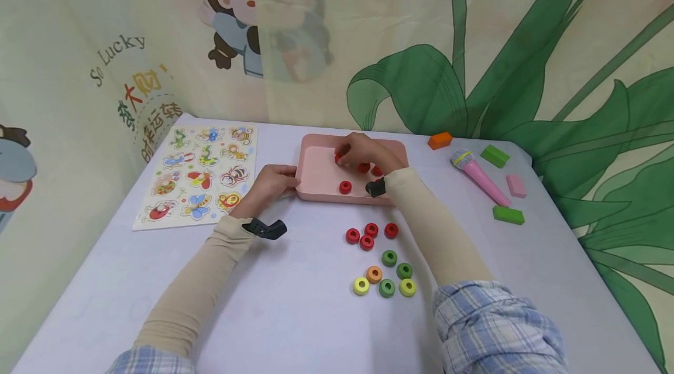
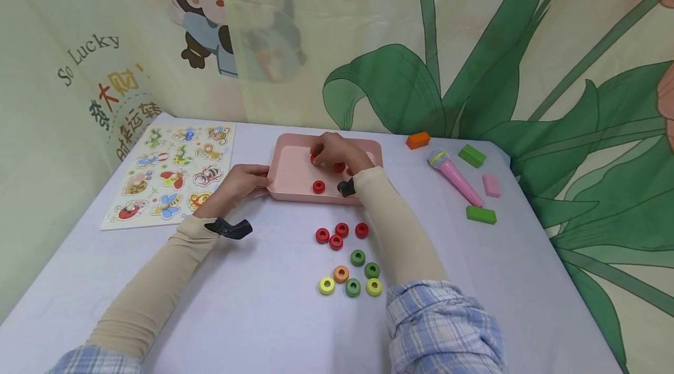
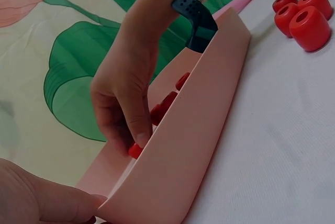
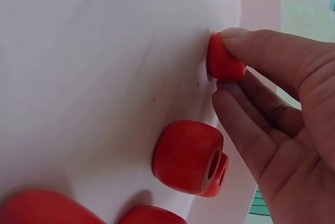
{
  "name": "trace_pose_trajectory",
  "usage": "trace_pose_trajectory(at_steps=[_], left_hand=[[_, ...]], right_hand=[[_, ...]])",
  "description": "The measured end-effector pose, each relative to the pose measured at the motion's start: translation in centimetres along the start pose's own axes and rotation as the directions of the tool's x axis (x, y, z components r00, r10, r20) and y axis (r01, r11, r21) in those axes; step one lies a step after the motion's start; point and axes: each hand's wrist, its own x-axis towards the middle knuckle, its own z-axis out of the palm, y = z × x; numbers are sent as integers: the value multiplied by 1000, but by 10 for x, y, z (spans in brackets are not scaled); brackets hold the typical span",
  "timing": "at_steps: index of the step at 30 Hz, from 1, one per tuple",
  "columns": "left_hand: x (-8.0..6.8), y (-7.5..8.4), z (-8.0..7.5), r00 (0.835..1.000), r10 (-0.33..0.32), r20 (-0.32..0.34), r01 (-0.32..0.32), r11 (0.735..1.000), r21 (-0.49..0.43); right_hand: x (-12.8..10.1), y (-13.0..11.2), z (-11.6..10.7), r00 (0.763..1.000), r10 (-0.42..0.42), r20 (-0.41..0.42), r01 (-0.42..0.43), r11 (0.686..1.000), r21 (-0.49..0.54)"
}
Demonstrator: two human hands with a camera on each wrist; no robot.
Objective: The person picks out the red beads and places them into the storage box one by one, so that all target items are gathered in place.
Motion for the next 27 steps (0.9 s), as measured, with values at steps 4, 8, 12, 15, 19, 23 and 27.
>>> trace_pose_trajectory(at_steps=[4, 8, 12, 15, 19, 23, 27], left_hand=[[0, 1, -1, 1000, -1, -4, 1, 1000, 1], [0, 1, -1, 1000, -17, -7, 17, 1000, 10], [-1, 2, -1, 1000, -22, -2, 22, 1000, 20], [-1, -1, 0, 1000, -5, 7, 5, 1000, 16], [0, -1, -2, 1000, 15, 14, -15, 1000, 6], [0, 1, -3, 1000, 2, 19, -2, 1000, 19], [1, 0, -3, 1000, -11, 20, 10, 999, 30]], right_hand=[[1, -2, 0, 1000, 0, 0, 0, 1000, -7], [2, -4, -1, 1000, 3, 13, -2, 1000, -27], [0, -5, -3, 1000, 18, 3, -18, 1000, -21], [-7, -4, -5, 999, 11, -38, -11, 1000, 6], [-21, -7, -12, 993, -70, -92, 70, 998, 1], [-44, -16, -20, 989, -112, -99, 109, 993, -42], [-76, -16, -23, 988, -135, -81, 131, 990, -50]])
